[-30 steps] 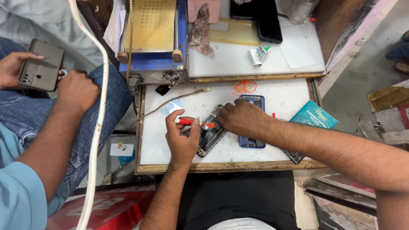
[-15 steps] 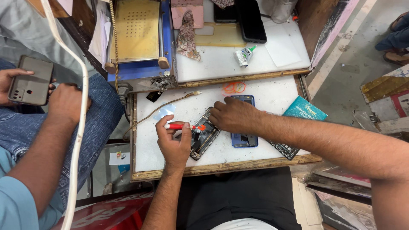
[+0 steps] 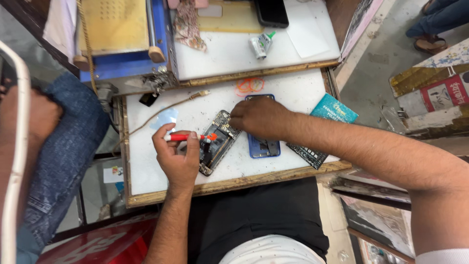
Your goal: The person uses a red-handled screwdriver to remove screws from a disassembled smartphone, then uses a red plastic pry tool to separate the screen assembly from the frame. They lift the screen, disconnect a ribbon cable, and place the components on the workbench.
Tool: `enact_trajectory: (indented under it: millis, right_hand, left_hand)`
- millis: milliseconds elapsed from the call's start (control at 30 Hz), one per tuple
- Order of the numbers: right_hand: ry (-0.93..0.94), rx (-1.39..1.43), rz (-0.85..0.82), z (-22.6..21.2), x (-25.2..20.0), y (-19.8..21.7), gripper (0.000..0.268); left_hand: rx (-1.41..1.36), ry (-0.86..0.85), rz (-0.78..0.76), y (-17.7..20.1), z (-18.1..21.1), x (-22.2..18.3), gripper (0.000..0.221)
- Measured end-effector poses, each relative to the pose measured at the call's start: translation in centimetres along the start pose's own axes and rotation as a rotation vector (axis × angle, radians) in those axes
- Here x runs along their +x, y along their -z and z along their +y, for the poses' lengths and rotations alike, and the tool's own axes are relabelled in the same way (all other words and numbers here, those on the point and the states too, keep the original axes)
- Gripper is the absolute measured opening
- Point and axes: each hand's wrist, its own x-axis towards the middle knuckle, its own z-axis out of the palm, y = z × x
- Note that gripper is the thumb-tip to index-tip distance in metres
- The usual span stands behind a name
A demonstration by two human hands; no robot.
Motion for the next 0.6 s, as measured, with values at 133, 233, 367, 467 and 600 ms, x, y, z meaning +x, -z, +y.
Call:
enact_trajectory:
  millis: [133, 233, 367, 467, 600]
  right_hand:
    - [-0.166, 0.136, 0.026, -0.7, -0.2, 0.1, 0.017]
    - [-0.24, 0.125, -0.008, -1.4, -0.4, -0.1, 0.014]
    - [-0.105, -0.09, -0.028, -1.8, -0.1, -0.3, 0.016]
    - [-0.083, -0.14, -0.051, -2.3, -0.1, -0.3, 0.017]
    - [-0.132, -0.149, -0.102, -2.9, -0.1, -0.3, 0.015]
  left_hand:
    - [0.014, -0.001, -0.023, 0.1, 0.1, 0.2, 0.046]
    - [0.019, -0.006, -0.03, 0.0, 0.2, 0.1, 0.045]
    - [0.011, -0.018, -0.038, 0.2, 0.4, 0.0, 0.044]
    - [0.019, -0.026, -0.035, 0.2, 0.5, 0.0, 0.044]
    - [-0.01, -0.02, -0.048, 0.2, 0.3, 0.0, 0.044]
